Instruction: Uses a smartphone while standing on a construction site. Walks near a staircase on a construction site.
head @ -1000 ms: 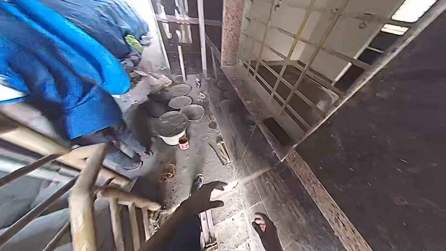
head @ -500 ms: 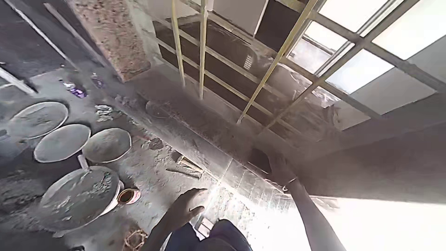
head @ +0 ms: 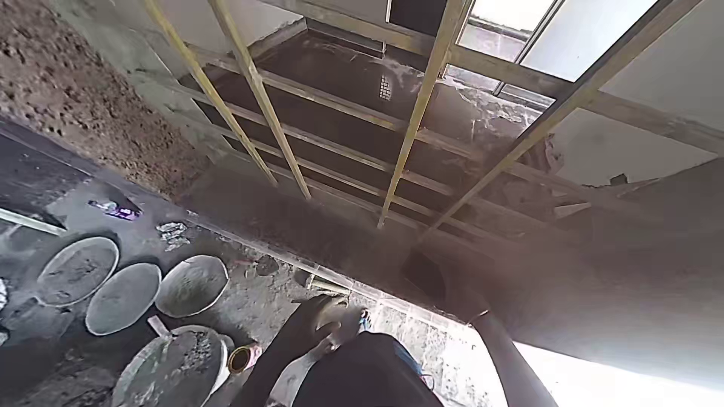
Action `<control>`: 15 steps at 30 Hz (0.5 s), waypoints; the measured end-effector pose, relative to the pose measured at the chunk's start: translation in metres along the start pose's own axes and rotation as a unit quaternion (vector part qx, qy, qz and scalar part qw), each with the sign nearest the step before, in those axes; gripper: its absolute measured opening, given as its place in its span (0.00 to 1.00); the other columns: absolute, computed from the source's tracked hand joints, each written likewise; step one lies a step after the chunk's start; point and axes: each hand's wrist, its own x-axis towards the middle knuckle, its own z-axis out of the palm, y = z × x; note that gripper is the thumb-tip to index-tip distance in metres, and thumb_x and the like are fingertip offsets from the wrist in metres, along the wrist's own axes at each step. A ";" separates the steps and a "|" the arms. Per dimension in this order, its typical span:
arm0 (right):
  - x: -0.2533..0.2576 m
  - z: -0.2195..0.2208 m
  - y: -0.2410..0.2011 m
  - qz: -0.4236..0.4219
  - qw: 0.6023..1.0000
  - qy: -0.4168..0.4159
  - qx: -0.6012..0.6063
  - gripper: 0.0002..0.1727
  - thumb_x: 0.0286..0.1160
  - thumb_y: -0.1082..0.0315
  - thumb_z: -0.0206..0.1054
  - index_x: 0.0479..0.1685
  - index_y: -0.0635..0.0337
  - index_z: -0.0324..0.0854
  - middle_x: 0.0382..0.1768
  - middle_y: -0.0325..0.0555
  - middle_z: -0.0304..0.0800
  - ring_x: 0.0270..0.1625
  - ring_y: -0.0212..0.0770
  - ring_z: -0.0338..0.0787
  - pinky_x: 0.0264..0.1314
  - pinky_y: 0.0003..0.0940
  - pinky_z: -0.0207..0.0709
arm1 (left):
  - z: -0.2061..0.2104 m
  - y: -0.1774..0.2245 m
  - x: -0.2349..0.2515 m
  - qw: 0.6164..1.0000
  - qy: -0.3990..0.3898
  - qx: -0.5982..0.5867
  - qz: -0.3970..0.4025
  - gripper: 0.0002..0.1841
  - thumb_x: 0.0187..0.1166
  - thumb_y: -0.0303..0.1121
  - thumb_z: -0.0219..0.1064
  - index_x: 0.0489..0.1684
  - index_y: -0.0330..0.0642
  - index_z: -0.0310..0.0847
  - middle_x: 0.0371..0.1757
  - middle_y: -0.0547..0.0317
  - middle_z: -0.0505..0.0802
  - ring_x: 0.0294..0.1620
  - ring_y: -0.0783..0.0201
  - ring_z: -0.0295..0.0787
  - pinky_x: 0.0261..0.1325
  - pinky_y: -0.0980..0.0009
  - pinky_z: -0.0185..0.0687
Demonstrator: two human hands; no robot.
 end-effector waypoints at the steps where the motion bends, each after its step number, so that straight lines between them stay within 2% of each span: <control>1: 0.010 0.024 0.022 -0.054 0.995 0.083 -0.013 0.46 0.67 0.45 0.74 0.88 0.53 0.67 0.82 0.55 0.74 0.84 0.54 0.71 0.90 0.47 0.56 | -0.007 0.005 0.007 1.000 0.007 0.009 0.017 0.30 0.76 0.53 0.68 0.76 0.49 0.80 0.71 0.52 0.89 0.75 0.52 0.82 0.81 0.48 0.70; 2: 0.026 0.059 0.046 -0.108 0.972 0.210 -0.013 0.47 0.55 0.37 0.73 0.78 0.55 0.78 0.71 0.56 0.85 0.75 0.55 0.81 0.84 0.48 0.66 | -0.015 0.011 0.015 0.999 0.011 0.022 0.032 0.30 0.77 0.54 0.67 0.77 0.50 0.80 0.71 0.53 0.89 0.75 0.52 0.82 0.81 0.48 0.71; 3: 0.026 0.046 0.041 -0.043 0.996 0.077 -0.018 0.50 0.63 0.37 0.74 0.89 0.48 0.65 0.84 0.48 0.72 0.86 0.50 0.69 0.91 0.47 0.56 | -0.022 0.017 0.022 0.998 0.018 0.032 0.049 0.29 0.78 0.53 0.66 0.77 0.51 0.80 0.70 0.52 0.89 0.75 0.52 0.83 0.80 0.48 0.72; 4: 0.033 0.051 0.043 -0.017 0.998 0.065 0.004 0.52 0.55 0.38 0.78 0.88 0.45 0.67 0.83 0.44 0.74 0.86 0.47 0.70 0.90 0.49 0.59 | -0.027 0.023 0.029 0.997 0.029 0.036 0.068 0.28 0.79 0.52 0.66 0.76 0.50 0.81 0.68 0.52 0.90 0.73 0.53 0.84 0.79 0.48 0.73; 5: 0.036 0.061 0.047 -0.016 0.995 0.097 0.023 0.51 0.48 0.40 0.81 0.83 0.48 0.74 0.78 0.46 0.80 0.82 0.48 0.76 0.86 0.51 0.65 | -0.032 0.029 0.035 0.995 0.039 0.037 0.084 0.27 0.80 0.52 0.65 0.75 0.50 0.81 0.67 0.53 0.91 0.71 0.54 0.85 0.78 0.49 0.75; 7: 0.038 0.076 0.051 -0.019 0.992 0.125 0.022 0.51 0.45 0.40 0.81 0.80 0.48 0.76 0.75 0.47 0.83 0.78 0.51 0.79 0.82 0.54 0.70 | -0.036 0.038 0.044 0.991 0.055 0.032 0.115 0.25 0.83 0.51 0.64 0.74 0.51 0.82 0.65 0.57 0.92 0.68 0.58 0.87 0.75 0.53 0.78; 8: 0.037 0.070 0.041 -0.004 0.995 0.098 0.015 0.51 0.46 0.44 0.81 0.82 0.48 0.75 0.77 0.47 0.81 0.80 0.51 0.77 0.83 0.54 0.67 | -0.037 0.042 0.048 0.989 0.064 0.026 0.130 0.24 0.83 0.50 0.64 0.74 0.51 0.82 0.64 0.59 0.93 0.65 0.60 0.89 0.73 0.54 0.80; 9: 0.037 0.059 0.028 0.031 0.999 0.027 -0.006 0.53 0.51 0.46 0.80 0.89 0.45 0.66 0.85 0.43 0.72 0.86 0.48 0.70 0.87 0.52 0.62 | -0.038 0.045 0.053 0.987 0.067 0.017 0.143 0.23 0.84 0.49 0.63 0.73 0.51 0.83 0.63 0.60 0.93 0.63 0.62 0.90 0.71 0.57 0.82; 10: 0.040 0.052 0.016 0.061 0.997 -0.042 -0.025 0.56 0.60 0.47 0.80 0.95 0.40 0.54 0.91 0.38 0.61 0.92 0.47 0.60 0.92 0.52 0.55 | -0.038 0.047 0.056 0.986 0.068 0.004 0.155 0.22 0.84 0.48 0.63 0.73 0.51 0.83 0.61 0.60 0.94 0.60 0.64 0.91 0.68 0.60 0.84; 11: 0.046 0.082 0.026 0.017 0.997 0.076 0.000 0.57 0.45 0.46 0.84 0.89 0.44 0.66 0.84 0.44 0.74 0.85 0.53 0.71 0.86 0.57 0.65 | -0.038 0.049 0.060 0.984 0.066 -0.011 0.166 0.22 0.85 0.47 0.63 0.73 0.50 0.83 0.60 0.59 0.94 0.57 0.66 0.91 0.65 0.63 0.85; 12: 0.056 0.107 0.032 -0.011 0.988 0.154 0.011 0.59 0.36 0.42 0.85 0.85 0.44 0.70 0.78 0.46 0.80 0.80 0.57 0.76 0.80 0.61 0.70 | -0.039 0.051 0.064 0.982 0.062 -0.023 0.176 0.21 0.85 0.47 0.63 0.72 0.49 0.82 0.59 0.58 0.94 0.55 0.67 0.92 0.63 0.65 0.87; 13: 0.063 0.119 0.032 -0.020 0.984 0.178 0.009 0.59 0.36 0.39 0.84 0.86 0.42 0.69 0.77 0.48 0.80 0.79 0.59 0.77 0.78 0.64 0.71 | -0.040 0.052 0.069 0.981 0.057 -0.029 0.184 0.21 0.86 0.46 0.63 0.72 0.48 0.82 0.58 0.57 0.94 0.53 0.68 0.92 0.61 0.67 0.88; 15: 0.067 0.124 0.023 -0.006 0.984 0.176 0.002 0.59 0.39 0.40 0.84 0.87 0.40 0.68 0.79 0.50 0.78 0.80 0.61 0.76 0.76 0.65 0.72 | -0.040 0.049 0.080 0.979 0.057 -0.026 0.196 0.20 0.86 0.45 0.62 0.71 0.47 0.83 0.56 0.57 0.94 0.51 0.69 0.93 0.59 0.70 0.88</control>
